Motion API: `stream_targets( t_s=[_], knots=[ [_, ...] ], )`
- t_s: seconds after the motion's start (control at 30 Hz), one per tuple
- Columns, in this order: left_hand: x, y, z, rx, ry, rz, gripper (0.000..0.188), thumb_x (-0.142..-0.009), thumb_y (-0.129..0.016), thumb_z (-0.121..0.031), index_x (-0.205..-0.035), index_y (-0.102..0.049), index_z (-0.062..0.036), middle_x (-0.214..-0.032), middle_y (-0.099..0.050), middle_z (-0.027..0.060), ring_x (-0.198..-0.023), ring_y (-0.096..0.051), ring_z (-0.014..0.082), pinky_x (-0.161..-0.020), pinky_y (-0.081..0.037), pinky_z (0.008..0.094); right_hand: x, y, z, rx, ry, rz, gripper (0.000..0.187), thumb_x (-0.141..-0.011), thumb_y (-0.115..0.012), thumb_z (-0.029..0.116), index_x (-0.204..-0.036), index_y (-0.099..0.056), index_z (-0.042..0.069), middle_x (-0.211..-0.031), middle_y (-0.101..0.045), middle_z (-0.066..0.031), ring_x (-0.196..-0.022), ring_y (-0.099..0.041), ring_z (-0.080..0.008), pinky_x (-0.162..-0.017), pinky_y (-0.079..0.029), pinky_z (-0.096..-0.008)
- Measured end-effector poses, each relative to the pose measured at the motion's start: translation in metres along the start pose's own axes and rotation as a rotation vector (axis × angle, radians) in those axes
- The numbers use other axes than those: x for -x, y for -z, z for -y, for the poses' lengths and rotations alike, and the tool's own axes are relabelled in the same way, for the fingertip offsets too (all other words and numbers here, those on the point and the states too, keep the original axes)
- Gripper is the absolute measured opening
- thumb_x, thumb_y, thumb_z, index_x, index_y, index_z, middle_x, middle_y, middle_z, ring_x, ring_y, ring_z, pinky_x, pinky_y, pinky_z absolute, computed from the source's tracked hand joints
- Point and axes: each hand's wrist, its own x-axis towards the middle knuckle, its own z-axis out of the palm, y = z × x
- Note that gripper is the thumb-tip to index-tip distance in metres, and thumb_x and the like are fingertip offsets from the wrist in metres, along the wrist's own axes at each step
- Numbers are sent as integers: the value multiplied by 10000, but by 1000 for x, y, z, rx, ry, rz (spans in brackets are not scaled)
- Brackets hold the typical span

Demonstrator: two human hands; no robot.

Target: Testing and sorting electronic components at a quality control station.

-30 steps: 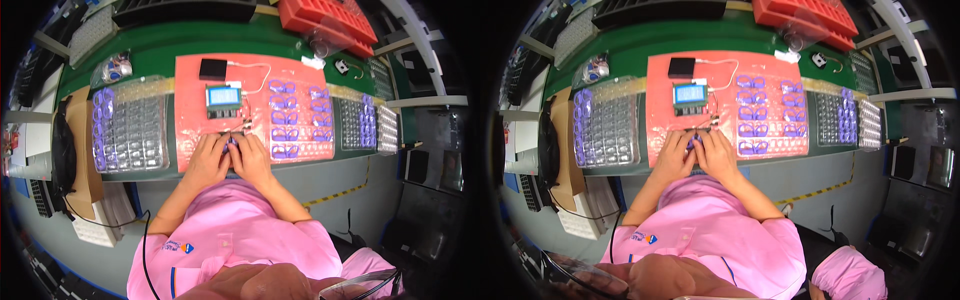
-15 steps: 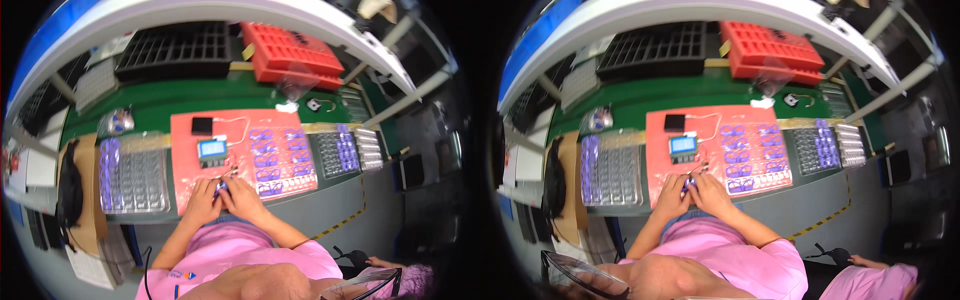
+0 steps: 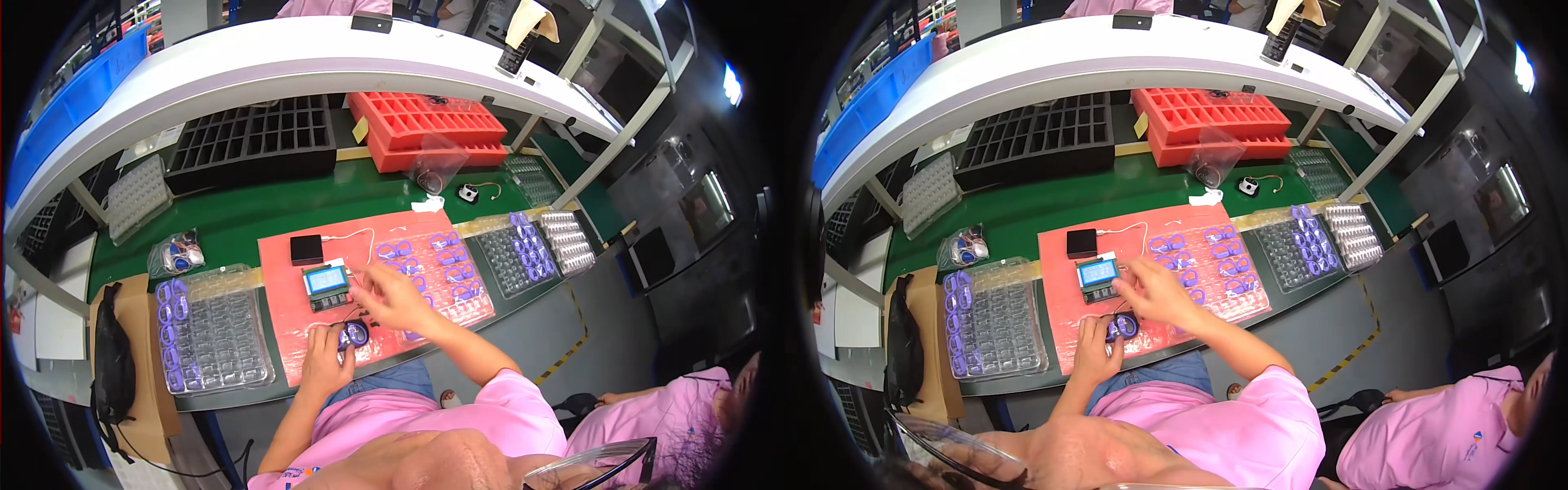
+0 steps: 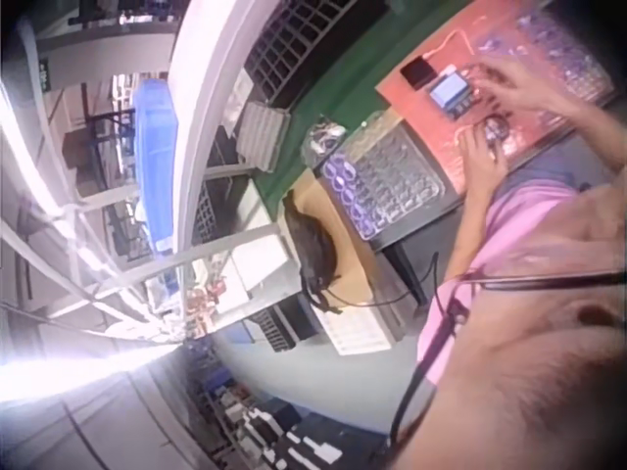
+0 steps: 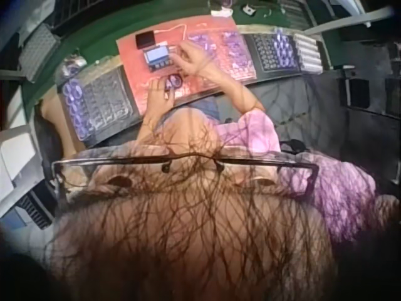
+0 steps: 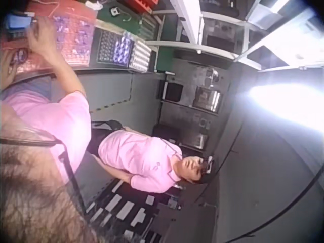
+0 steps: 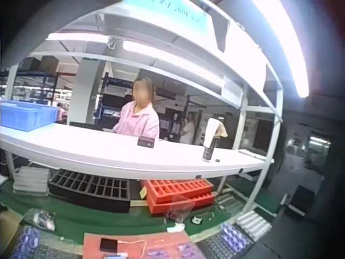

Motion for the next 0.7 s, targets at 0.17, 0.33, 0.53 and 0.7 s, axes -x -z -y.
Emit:
stream_targets(
  t_s=[0.17, 0.33, 0.53, 0.7],
  knots=[
    [0, 0, 1, 5, 8, -30, 486, -867, -764, -82, -1306, -616, 62, -1108, -581, 239, -1013, -573, 446, -894, -484, 526, -49, 11, -38, -58, -93, -44, 377, -1039, -757, 176, -1371, -689, 11, -860, -657, -25, -763, -609, -96, -700, -519, -291],
    [-3, -2, 1, 10, 17, -15, 488, -886, -757, -112, -1327, -627, 53, -1112, -582, 231, -1021, -578, 434, -894, -499, 517, -80, 27, -66, -134, -216, -31, 374, -1057, -733, 171, -1371, -669, -22, -923, -680, -14, -824, -623, -98, -738, -531, -283],
    [2, 4, -1, 1, 26, -15, 497, -894, -756, -125, -1342, -633, 52, -1104, -583, 224, -1028, -584, 421, -889, -516, 511, -136, -5, -97, -75, -231, -26, 476, -1027, -760, 214, -1394, -631, -60, -989, -728, -74, -864, -699, -144, -792, -569, -311],
    [8, 7, -1, 0, 45, -5, 495, -907, -746, -148, -1338, -622, 63, -1105, -598, 221, -1035, -589, 416, -918, -514, 510, -206, -45, -113, 10, -208, -40, 581, -996, -781, 258, -1442, -592, -62, -1107, -756, -145, -986, -760, -254, -891, -599, -380]
  ],
)
